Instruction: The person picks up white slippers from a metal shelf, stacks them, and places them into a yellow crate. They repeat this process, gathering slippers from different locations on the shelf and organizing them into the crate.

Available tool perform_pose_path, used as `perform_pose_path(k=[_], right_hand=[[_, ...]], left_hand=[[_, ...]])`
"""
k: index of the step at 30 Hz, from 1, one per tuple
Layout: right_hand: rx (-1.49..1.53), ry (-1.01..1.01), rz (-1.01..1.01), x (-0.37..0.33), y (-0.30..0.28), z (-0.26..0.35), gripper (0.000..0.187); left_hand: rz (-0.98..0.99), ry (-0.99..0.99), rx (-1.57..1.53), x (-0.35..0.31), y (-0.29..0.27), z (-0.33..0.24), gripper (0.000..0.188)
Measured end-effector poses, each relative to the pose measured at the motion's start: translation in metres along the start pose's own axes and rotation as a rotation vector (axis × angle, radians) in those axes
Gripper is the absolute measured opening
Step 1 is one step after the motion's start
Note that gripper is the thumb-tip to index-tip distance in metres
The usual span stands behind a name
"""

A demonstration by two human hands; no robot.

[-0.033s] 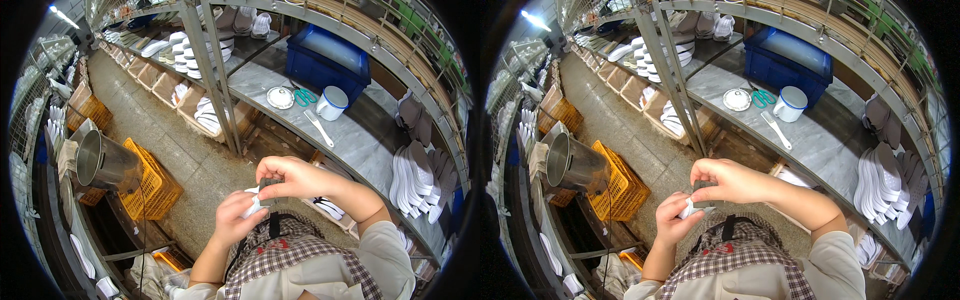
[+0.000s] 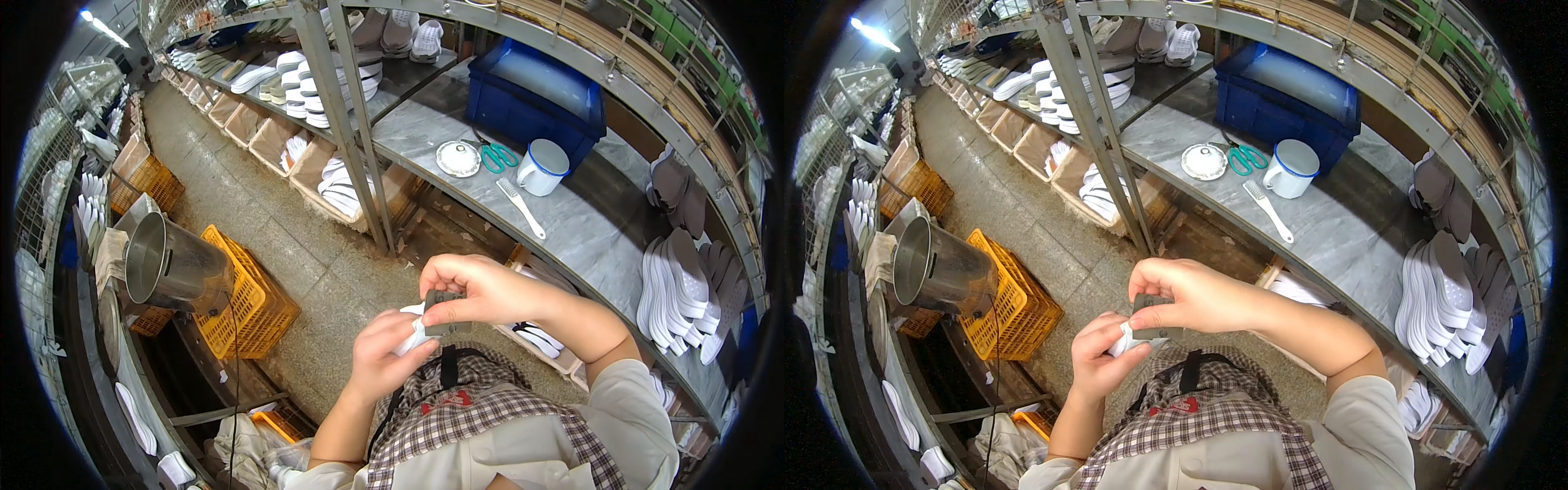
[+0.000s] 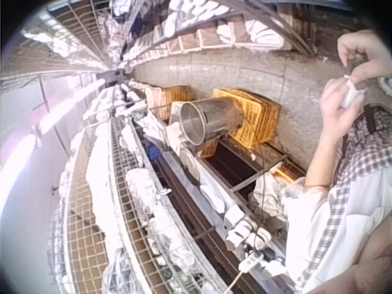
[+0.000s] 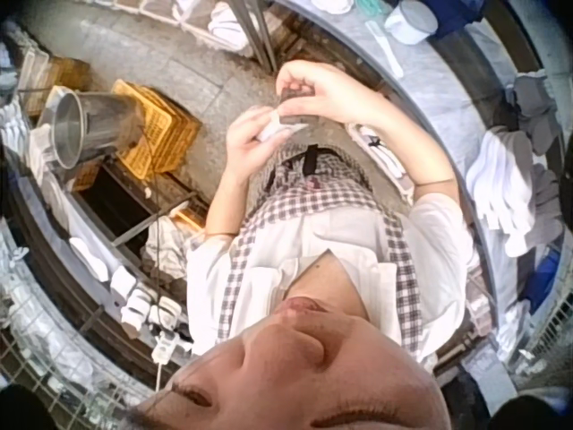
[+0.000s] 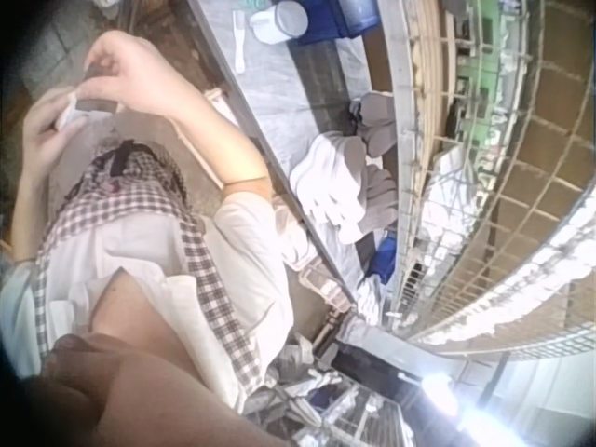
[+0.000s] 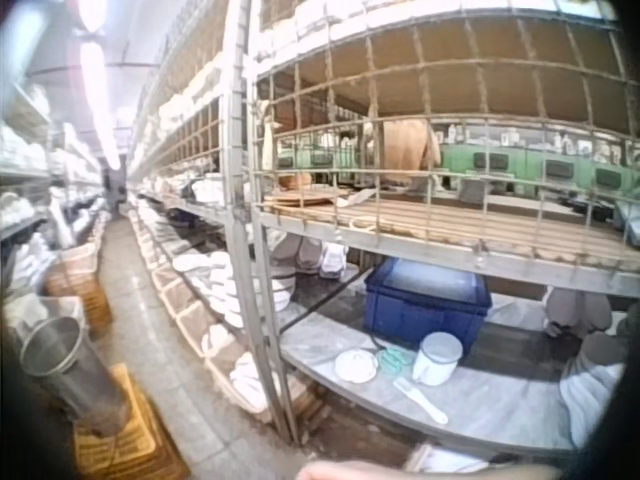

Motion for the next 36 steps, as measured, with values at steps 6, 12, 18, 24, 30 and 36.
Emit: perform_pose_path(k=[6,12,18,24,30,36], right_hand=[[0.393,0.022,0.06,-0.009,-0.005,0.001,0.024],[0.049,0.036,0.021,-0.016,-0.009,0.004,0.023],[0.714,-0.234,-0.36,-0.037,-0.047,0.004,0.02],[0.666,-0.098,-0.903,-0.072,-0.13,-0.055,0.012],[0.643,0.152,-1.127,-0.115,-0.171,-0.144,0.011],[-0.035,0.167,-1.29,-0.116,-0.214,-0.181,0.029]], left_hand=[[0.051,-0.01,-0.064,0.005,0.002,-0.006,0.026],[0.044,-0.034,-0.083,0.003,0.011,-0.007,0.027],[0.062,0.036,-0.279,0.011,0.018,-0.005,0.029],[0.032,0.025,-0.34,0.01,0.032,-0.007,0.03],[0.071,0.05,-0.317,0.008,0.051,-0.012,0.031],[0.09,0.035,-0.289,0.005,0.075,-0.018,0.03]])
Point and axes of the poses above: each hand's wrist, its own x-axis towards the middle knuckle, its own y-axis out of the palm, z = x × y, the point moved 2 cm from there along x, towards the middle knuckle, and after that the axes turned 9 degrees about -z, right-handed, at the moved point
